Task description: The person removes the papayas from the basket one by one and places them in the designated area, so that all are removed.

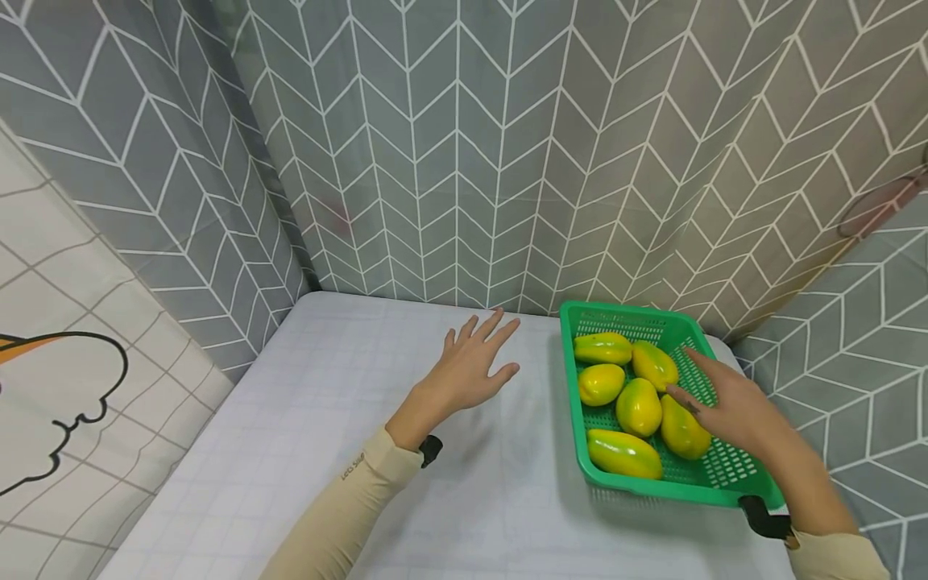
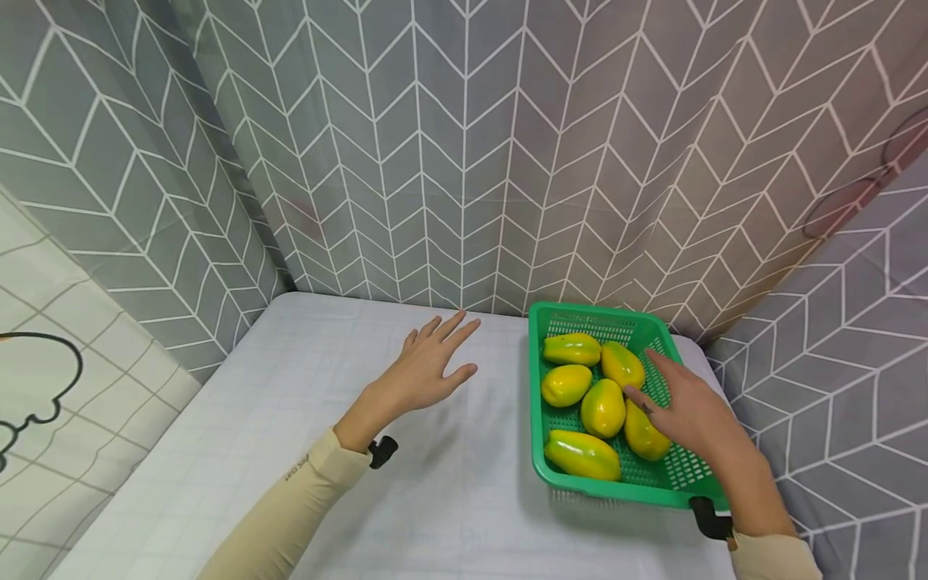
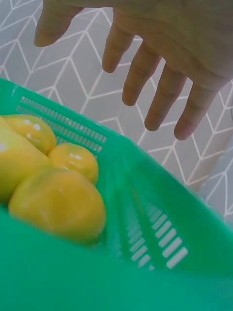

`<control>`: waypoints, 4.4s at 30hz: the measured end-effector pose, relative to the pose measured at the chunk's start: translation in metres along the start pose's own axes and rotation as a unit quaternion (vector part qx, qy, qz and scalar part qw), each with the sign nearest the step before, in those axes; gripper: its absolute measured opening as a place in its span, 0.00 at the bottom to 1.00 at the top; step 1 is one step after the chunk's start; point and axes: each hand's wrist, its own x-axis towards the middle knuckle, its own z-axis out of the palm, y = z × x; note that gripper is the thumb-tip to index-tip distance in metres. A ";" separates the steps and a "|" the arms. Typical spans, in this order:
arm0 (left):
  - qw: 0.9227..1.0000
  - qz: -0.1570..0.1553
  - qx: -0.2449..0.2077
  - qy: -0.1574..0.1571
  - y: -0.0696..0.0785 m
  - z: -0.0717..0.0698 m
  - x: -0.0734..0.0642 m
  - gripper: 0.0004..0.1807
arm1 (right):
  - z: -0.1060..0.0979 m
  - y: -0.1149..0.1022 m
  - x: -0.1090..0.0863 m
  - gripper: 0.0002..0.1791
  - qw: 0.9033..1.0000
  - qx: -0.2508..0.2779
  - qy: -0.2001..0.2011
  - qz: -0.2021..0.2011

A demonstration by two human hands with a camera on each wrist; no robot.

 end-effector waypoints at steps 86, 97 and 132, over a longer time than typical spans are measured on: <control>0.989 0.141 -0.002 -0.033 0.040 0.008 0.008 0.26 | 0.030 0.058 -0.045 0.34 0.999 0.032 0.005 0.025; 0.985 0.161 0.012 -0.064 0.060 0.009 0.015 0.27 | 0.028 0.052 -0.045 0.34 0.999 0.037 -0.002 0.037; 0.958 0.227 0.056 -0.167 0.105 0.035 0.027 0.25 | 0.027 0.049 -0.044 0.35 0.998 0.047 -0.011 0.042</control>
